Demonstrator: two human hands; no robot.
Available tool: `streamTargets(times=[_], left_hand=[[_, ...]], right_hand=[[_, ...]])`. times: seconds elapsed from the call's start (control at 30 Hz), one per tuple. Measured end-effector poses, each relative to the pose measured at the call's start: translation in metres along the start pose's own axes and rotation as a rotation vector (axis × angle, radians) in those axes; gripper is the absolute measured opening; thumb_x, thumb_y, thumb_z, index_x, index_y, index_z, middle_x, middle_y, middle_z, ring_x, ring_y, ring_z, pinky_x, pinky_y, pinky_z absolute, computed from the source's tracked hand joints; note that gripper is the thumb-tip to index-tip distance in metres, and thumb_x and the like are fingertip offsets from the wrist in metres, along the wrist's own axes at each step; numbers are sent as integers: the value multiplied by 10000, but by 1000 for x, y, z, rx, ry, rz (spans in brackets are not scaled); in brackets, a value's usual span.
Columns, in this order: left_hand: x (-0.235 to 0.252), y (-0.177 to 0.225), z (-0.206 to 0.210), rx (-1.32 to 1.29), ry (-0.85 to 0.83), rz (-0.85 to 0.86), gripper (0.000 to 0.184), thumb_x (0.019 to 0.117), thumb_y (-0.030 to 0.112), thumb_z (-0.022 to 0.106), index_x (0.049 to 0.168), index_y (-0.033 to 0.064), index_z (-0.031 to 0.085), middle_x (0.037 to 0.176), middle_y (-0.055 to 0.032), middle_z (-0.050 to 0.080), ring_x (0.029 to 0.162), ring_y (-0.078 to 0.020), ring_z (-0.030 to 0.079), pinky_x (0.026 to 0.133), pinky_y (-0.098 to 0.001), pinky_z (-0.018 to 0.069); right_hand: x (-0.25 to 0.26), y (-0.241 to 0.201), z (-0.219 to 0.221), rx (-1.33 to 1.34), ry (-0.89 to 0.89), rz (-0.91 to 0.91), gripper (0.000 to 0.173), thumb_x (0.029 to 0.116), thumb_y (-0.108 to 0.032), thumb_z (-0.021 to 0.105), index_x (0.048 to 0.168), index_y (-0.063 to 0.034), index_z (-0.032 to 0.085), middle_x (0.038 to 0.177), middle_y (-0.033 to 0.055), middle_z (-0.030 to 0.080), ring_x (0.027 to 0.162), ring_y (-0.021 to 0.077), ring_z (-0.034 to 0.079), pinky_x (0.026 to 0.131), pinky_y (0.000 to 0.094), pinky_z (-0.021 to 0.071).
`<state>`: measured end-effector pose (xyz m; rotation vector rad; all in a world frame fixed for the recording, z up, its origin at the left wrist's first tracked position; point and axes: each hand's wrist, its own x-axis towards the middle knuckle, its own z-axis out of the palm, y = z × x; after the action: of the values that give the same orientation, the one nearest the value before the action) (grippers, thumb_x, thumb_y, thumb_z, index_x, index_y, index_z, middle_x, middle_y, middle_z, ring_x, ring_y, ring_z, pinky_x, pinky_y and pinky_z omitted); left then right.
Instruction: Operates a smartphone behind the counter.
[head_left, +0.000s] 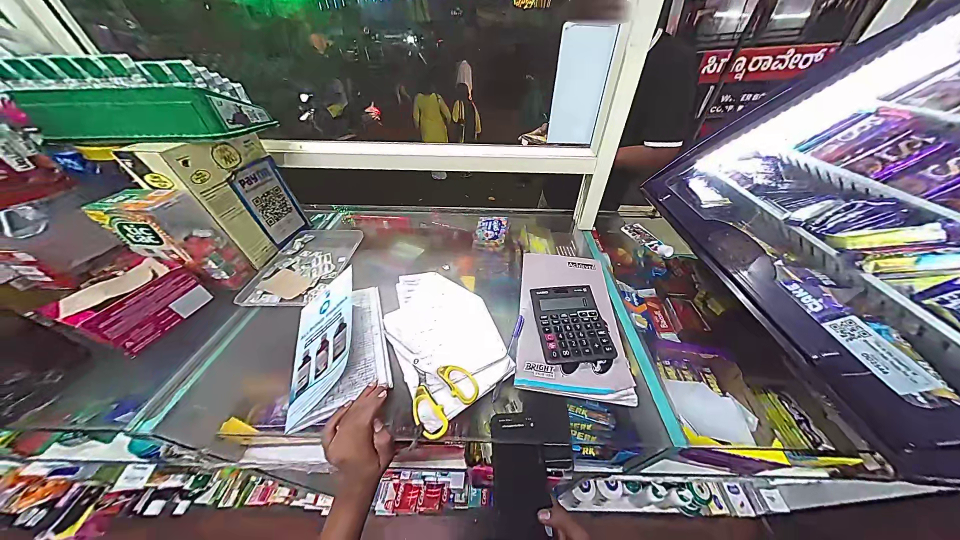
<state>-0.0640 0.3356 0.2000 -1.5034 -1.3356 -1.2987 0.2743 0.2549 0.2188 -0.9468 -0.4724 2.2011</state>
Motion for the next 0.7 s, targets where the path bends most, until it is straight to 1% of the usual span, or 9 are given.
streamTargets(times=[0.07,0.13,0.27,0.37,0.43,0.5,0.57,0.63,0.7], left_hand=[[0,0,0,0,-2,3,512,1080,440,205,1183,130,599,1134,-50,736,1201,-112,628,1127,-304,337],[-1,1,-1,4,-11,4,511,1081,438,199,1175,128,595,1135,-54,733,1203,-112,625,1126,-307,332],[1,-3,2,23,13,40,486,1084,435,219,1149,140,599,1105,-36,736,1179,-102,635,1124,-299,336],[1,-4,1,33,10,46,491,1089,432,220,1146,139,611,1107,-44,739,1169,-110,642,1119,-304,341],[1,-2,-2,31,-13,41,493,1092,427,223,1156,135,614,1119,-57,739,1161,-125,649,1112,-321,357],[0,-1,-5,10,-30,35,483,1091,420,238,1153,126,617,1111,-68,744,1152,-137,657,1103,-330,365],[0,-3,-5,5,-44,32,469,1085,419,245,1148,127,607,1107,-64,746,1153,-133,655,1107,-327,353],[1,-3,-5,4,-52,31,469,1086,416,240,1153,128,604,1114,-59,747,1159,-128,653,1112,-329,348],[1,-3,-5,4,-58,29,472,1088,420,234,1158,133,602,1117,-57,747,1156,-127,654,1108,-330,349]], right_hand=[[1,1,-1,-9,3,-10,359,1036,-192,399,1392,-168,359,1134,37,670,1028,200,699,841,457,616],[0,0,1,-35,17,-26,353,1032,-198,383,1383,-165,360,1133,34,674,1021,194,701,828,448,618],[2,0,3,-37,13,-31,389,1036,-209,368,1421,-173,328,1159,42,664,1043,200,689,847,458,605],[0,-1,8,-50,44,-22,384,1034,-201,351,1415,-153,341,1119,70,688,994,226,713,811,457,619],[-3,-1,10,-24,67,-27,359,1027,-204,382,1379,-135,405,1088,87,717,959,242,732,785,459,630],[-3,2,3,11,32,-21,399,1007,-241,464,1389,-130,423,1109,110,722,966,266,738,783,469,636],[1,4,0,29,7,-31,451,961,-281,553,1374,-132,448,1107,110,730,959,266,742,768,455,639],[2,3,0,29,4,-31,444,959,-277,542,1371,-139,446,1108,108,728,949,261,743,754,439,640],[2,3,2,45,14,-33,418,972,-261,532,1366,-141,459,1105,115,732,938,274,747,743,452,641]])
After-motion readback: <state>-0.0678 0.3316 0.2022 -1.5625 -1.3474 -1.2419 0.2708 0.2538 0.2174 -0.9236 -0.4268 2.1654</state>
